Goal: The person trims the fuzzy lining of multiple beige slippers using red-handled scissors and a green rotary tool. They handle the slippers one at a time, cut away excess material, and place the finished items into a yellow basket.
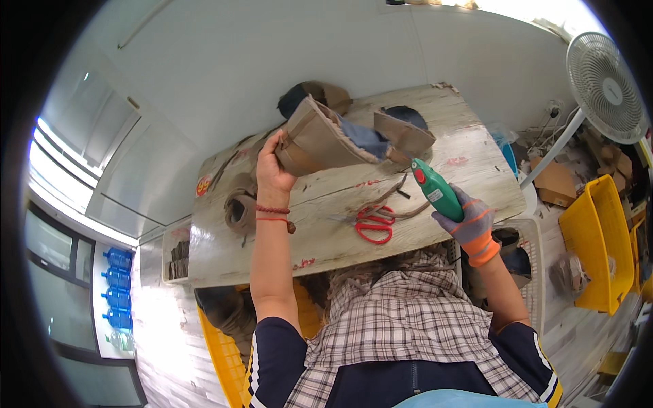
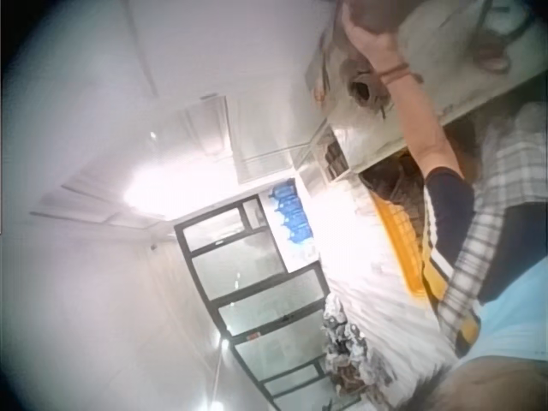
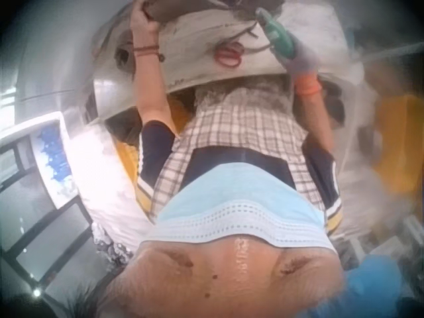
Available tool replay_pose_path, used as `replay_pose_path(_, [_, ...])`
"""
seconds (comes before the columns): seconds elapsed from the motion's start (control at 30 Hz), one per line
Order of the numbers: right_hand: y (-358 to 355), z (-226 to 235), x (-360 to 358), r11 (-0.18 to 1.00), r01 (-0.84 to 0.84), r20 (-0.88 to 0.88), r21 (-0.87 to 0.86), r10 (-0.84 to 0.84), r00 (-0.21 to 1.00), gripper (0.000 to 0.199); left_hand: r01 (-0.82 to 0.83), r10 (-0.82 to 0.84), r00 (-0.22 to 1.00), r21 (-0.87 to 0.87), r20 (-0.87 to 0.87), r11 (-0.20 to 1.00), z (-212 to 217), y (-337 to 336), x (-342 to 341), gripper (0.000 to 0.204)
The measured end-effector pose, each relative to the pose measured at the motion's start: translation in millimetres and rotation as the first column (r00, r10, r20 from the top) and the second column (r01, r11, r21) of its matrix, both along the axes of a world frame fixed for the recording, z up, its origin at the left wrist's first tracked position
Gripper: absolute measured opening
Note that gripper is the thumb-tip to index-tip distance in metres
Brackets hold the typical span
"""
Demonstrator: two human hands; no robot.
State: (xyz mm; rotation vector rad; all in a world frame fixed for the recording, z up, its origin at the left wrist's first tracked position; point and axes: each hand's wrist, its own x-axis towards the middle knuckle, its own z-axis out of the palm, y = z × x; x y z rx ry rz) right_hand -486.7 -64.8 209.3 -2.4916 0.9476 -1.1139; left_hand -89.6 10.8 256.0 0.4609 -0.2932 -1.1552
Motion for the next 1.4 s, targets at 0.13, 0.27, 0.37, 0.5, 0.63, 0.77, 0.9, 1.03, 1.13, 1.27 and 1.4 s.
replay_pose_path(0.13, [8, -4, 1, 0.967, -0.072, -0.026, -0.245, 0.068, 0.997, 0.064, -0.076, 0.097, 0.982, 0.130, -0.161, 0.989, -17, 33, -1, 0.021])
replay_pose_path(0.27, [15, -6, -2, 0.930, -0.120, -0.087, -0.347, 0.096, 0.992, 0.065, -0.084, 0.130, 0.967, 0.208, -0.219, 0.974, -19, 48, -22, 0.022])
replay_pose_path(0.37, [17, -4, -4, 0.910, -0.152, -0.131, -0.387, 0.109, 0.985, 0.066, -0.134, 0.208, 0.945, 0.283, -0.251, 0.950, -39, 47, -16, 0.022])
replay_pose_path(0.5, [20, 1, -4, 0.896, -0.178, -0.157, -0.408, 0.123, 0.980, 0.066, -0.113, 0.191, 0.929, 0.248, -0.318, 0.962, -51, 44, -16, 0.023])
replay_pose_path(0.63, [21, 0, -1, 0.900, -0.173, -0.133, -0.400, 0.130, 0.983, 0.066, -0.080, 0.160, 0.902, 0.208, -0.402, 0.975, -59, 39, -17, 0.026])
replay_pose_path(0.77, [21, -2, 2, 0.903, -0.157, -0.109, -0.400, 0.123, 0.986, 0.067, -0.146, 0.225, 0.926, 0.262, -0.303, 0.954, -58, 35, -30, 0.027])
replay_pose_path(0.9, [22, 1, 11, 0.903, -0.165, -0.030, -0.398, 0.167, 0.985, 0.066, -0.136, 0.184, 0.939, 0.179, -0.290, 0.975, -56, 40, -39, 0.025])
replay_pose_path(1.03, [26, 2, 18, 0.939, -0.175, -0.030, -0.295, 0.174, 0.984, 0.064, -0.131, 0.148, 0.967, 0.094, -0.208, 0.987, -46, 41, -60, 0.023])
replay_pose_path(1.13, [28, 3, 24, 0.964, -0.196, 0.005, -0.178, 0.200, 0.980, 0.063, -0.137, 0.143, 0.980, 0.056, -0.137, 0.989, -37, 42, -79, 0.031])
replay_pose_path(1.27, [34, 14, 31, 0.970, -0.222, 0.057, 0.098, 0.217, 0.975, 0.060, -0.135, 0.134, 0.991, -0.025, -0.030, 0.991, -28, 48, -95, 0.038])
replay_pose_path(1.4, [36, 16, 34, 0.920, -0.192, 0.059, 0.341, 0.183, 0.981, 0.057, -0.040, 0.064, 0.980, -0.129, 0.189, 0.991, -31, 50, -100, 0.041])
